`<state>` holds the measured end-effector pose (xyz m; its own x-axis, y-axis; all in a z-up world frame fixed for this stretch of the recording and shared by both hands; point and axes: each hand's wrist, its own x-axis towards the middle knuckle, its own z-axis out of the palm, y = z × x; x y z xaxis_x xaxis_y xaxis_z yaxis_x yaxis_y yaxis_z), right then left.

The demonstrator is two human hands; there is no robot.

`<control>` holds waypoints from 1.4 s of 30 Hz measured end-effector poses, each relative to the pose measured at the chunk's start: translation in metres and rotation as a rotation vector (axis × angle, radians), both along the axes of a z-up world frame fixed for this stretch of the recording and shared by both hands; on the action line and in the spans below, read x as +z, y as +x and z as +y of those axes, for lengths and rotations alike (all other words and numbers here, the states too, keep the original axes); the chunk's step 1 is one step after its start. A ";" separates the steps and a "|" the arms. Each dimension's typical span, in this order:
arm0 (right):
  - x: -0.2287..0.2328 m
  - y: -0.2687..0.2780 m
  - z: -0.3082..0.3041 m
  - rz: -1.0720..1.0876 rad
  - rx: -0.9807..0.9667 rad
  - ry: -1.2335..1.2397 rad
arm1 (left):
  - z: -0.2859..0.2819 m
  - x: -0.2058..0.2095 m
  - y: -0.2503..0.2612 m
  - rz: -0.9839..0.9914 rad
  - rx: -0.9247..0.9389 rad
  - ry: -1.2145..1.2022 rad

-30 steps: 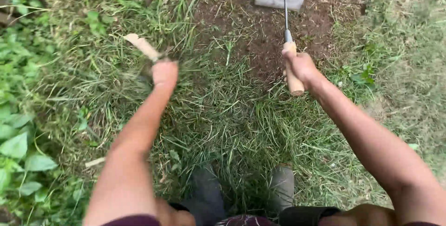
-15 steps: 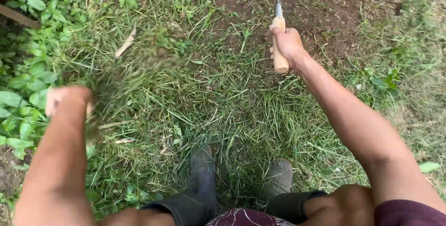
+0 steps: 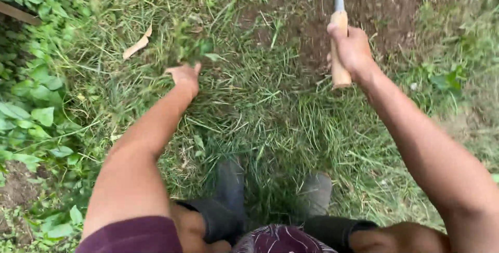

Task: Using a hand hoe to clear grass and weeds from a dirt patch.

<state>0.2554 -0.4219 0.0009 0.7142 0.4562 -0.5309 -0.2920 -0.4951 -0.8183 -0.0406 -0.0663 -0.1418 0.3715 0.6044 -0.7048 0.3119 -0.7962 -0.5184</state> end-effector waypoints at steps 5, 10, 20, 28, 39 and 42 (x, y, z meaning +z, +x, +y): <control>-0.012 0.008 0.011 -0.004 -0.027 0.119 | 0.045 -0.015 -0.117 -0.057 0.135 0.076; -0.007 -0.006 0.039 -0.044 0.031 0.096 | 0.052 0.065 -0.280 0.131 0.262 0.229; -0.019 -0.016 0.097 -0.121 0.087 0.396 | 0.023 0.113 -0.150 -0.355 0.015 0.027; 0.014 0.003 0.012 -0.058 0.114 0.198 | -0.118 0.070 0.082 -0.733 -0.175 -0.423; -0.036 0.025 0.042 -0.054 -0.024 0.144 | 0.004 0.028 -0.101 -0.423 -0.383 -0.197; -0.054 0.012 0.092 0.000 -0.026 0.201 | 0.038 0.085 -0.129 -0.249 -0.212 -0.173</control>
<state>0.2678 -0.3301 -0.0530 0.7268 0.5347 -0.4311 -0.3024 -0.3143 -0.8999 -0.1691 -0.0283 -0.0568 0.6483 0.3758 -0.6622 0.2305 -0.9258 -0.2997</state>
